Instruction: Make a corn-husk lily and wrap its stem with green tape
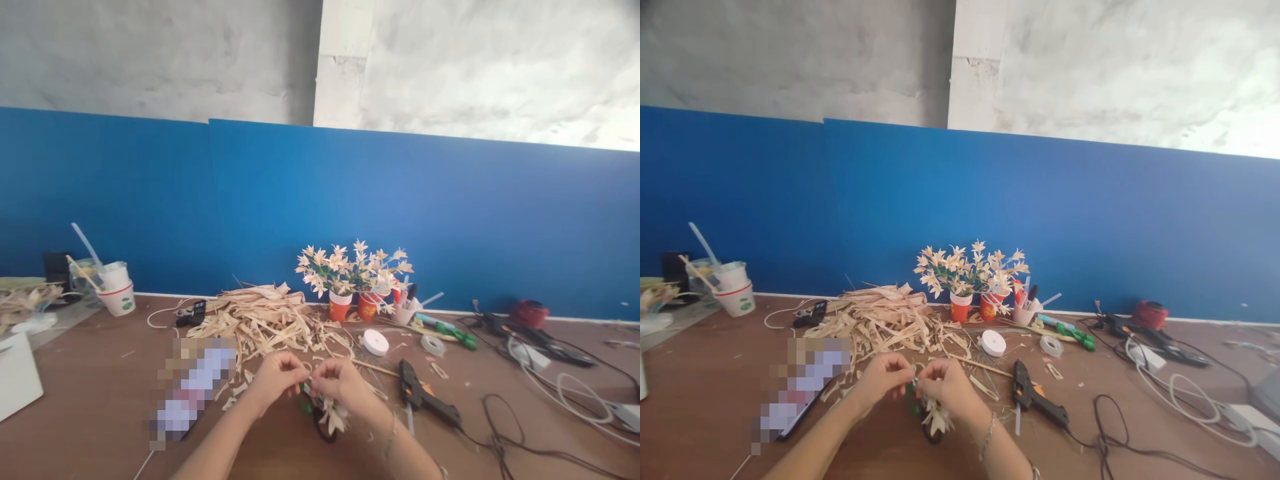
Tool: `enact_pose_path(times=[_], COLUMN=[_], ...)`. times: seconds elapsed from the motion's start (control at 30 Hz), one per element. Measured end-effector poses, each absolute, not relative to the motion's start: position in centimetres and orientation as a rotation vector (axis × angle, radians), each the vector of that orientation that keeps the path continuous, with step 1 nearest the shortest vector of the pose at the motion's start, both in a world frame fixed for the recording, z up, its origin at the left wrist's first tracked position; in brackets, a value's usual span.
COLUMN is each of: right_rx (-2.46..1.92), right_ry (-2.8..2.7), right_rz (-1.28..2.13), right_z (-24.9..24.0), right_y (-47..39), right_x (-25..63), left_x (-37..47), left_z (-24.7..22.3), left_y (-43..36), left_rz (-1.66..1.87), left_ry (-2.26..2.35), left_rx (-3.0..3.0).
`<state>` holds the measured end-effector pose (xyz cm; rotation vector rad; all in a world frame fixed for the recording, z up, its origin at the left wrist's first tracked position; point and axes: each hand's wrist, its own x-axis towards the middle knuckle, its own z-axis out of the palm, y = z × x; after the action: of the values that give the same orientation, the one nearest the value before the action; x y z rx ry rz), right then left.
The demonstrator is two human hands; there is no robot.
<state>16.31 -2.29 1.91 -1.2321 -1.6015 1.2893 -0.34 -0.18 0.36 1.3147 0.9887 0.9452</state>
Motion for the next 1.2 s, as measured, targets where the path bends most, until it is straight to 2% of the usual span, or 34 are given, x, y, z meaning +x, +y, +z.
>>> enact_pose_path(times=[0.13,0.27,0.37,0.47,0.67,0.73,0.83,1.03,1.1,1.2], right_rx=[-1.139,-1.07,-1.092,-1.166,-1.37,-1.359,-1.324,-1.327,-1.342,-1.282], right_ry=[-1.344,-1.257,-1.303,-1.489,-1.989,-2.045,-2.07,-2.049,-1.966,-1.742], right_rz=[1.777,1.951,1.922,1.625,0.406,0.188,0.082,0.349,0.593,1.13], right_z=[1.5,1.2,1.1,1.1,1.2,1.2,1.5,1.5,1.3,1.2], right_y=[-1.9,-1.8,-1.7,-1.7,-2.8,-3.1,-3.2,-2.9,-2.6,-2.1], right_x=[17.4,17.8,17.6,17.1,15.5,15.3,15.4,15.6,15.7,16.2], left_x=[-0.6,-0.7,-0.7,-0.4,0.4,0.3,-0.2,-1.3,-1.3,-1.3], left_z=[0.6,1.0,1.0,0.6,0.0,-0.1,-0.2,-0.2,-0.2,0.0], left_y=[-0.4,-0.7,-0.7,-0.5,-0.3,-0.2,0.2,0.8,0.8,0.6], left_rz=[0.872,0.845,0.863,0.925,0.976,0.962,0.908,0.851,0.844,0.844], left_ry=[0.935,0.879,0.881,0.955,1.094,1.132,1.084,1.005,1.02,1.027], left_rx=[1.362,1.388,1.402,1.434,1.445,1.434,1.409,1.445,1.457,1.456])
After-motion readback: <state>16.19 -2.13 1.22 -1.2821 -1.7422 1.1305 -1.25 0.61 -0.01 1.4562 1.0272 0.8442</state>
